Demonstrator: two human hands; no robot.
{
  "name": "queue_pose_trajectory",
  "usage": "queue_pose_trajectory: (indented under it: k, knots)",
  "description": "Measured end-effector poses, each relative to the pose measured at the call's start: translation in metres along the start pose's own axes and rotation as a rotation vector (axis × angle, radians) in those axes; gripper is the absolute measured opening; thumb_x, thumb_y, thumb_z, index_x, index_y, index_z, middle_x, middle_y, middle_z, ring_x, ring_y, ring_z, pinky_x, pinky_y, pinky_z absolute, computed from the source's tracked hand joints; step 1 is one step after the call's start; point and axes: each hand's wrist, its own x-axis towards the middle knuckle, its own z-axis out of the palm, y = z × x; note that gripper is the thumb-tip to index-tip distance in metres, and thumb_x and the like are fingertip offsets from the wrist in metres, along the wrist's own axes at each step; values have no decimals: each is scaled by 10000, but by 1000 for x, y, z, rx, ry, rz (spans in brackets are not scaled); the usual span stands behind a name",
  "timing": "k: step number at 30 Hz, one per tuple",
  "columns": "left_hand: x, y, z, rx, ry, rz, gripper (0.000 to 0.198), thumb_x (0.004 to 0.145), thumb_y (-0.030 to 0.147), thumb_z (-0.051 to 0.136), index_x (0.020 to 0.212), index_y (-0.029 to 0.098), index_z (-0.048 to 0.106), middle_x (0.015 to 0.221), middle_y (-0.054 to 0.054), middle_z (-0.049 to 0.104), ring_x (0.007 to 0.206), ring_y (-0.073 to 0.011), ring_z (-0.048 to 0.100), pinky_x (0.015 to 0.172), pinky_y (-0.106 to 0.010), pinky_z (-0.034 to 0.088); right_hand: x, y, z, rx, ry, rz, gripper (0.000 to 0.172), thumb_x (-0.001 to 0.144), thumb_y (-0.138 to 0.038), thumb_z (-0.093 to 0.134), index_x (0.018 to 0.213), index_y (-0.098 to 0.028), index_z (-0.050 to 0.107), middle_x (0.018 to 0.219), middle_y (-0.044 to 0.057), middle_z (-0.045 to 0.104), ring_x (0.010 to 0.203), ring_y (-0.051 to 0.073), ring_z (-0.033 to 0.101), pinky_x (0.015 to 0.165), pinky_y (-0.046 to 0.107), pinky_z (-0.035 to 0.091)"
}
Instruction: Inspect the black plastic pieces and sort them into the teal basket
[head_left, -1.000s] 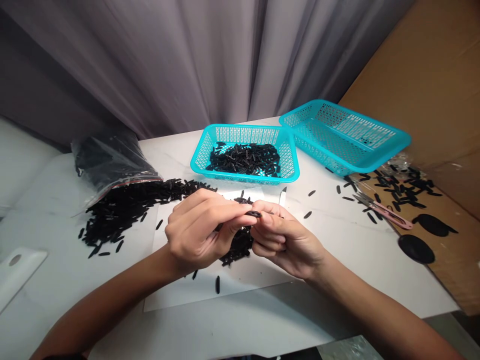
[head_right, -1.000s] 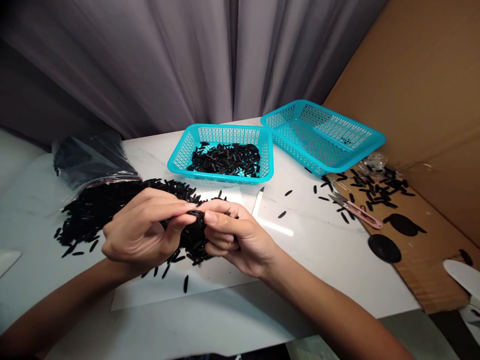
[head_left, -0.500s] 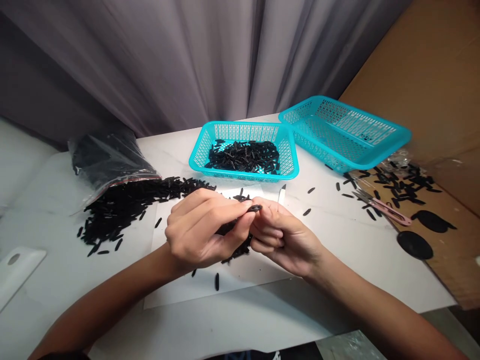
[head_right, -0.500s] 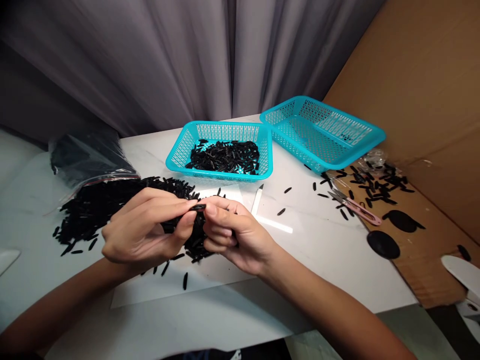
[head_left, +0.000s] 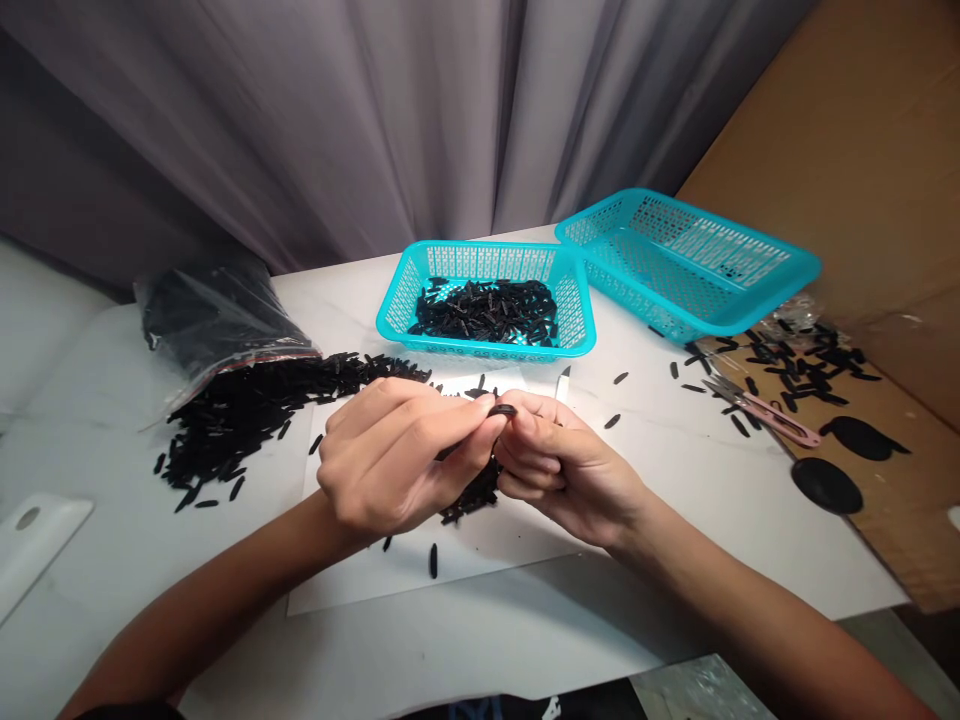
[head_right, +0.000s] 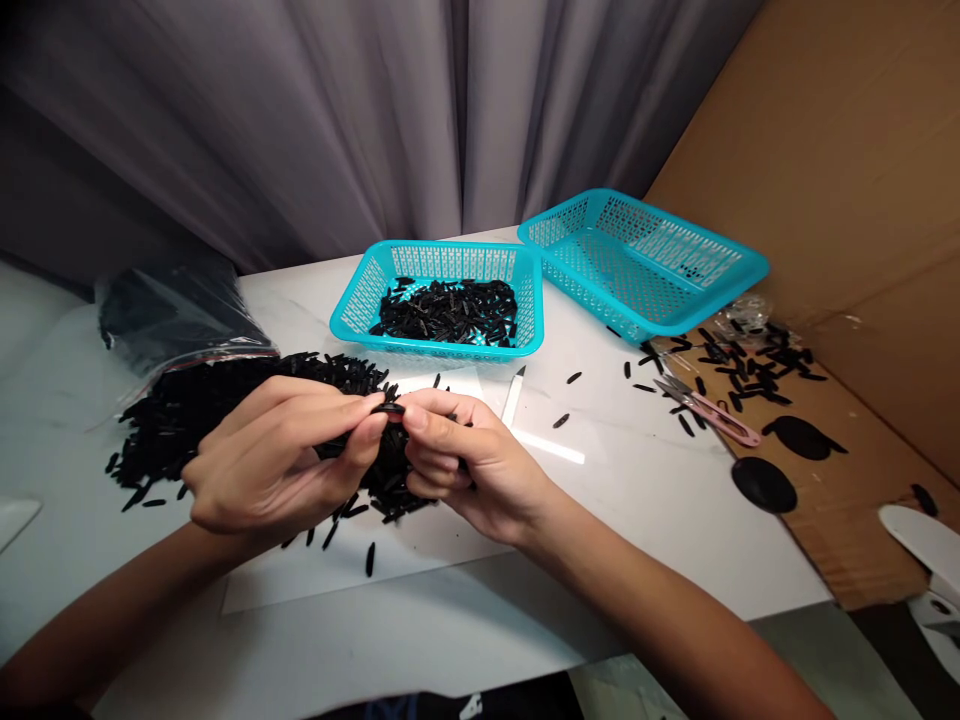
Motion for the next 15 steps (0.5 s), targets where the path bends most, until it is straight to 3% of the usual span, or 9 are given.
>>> queue_pose_trajectory:
  k: [11, 15]
  knots:
    - [-7, -7, -4, 34, -26, 128, 200, 749, 128, 822, 919, 113, 718, 688, -17, 741, 593, -156, 680, 504, -277, 526, 1, 2, -2, 1, -18, -22, 243, 875, -324, 742, 750, -174, 598, 517, -117, 239, 460, 48, 112, 422, 157, 187]
    - [-9, -10, -7, 45, -50, 164, 189, 765, 140, 814, 930, 152, 723, 739, -9, 758, 609, -150, 685, 505, -273, 526, 1, 2, -2, -15, 6, -15, 225, 859, -333, 756, 780, -177, 615, 515, -121, 230, 460, 49, 109, 424, 162, 183]
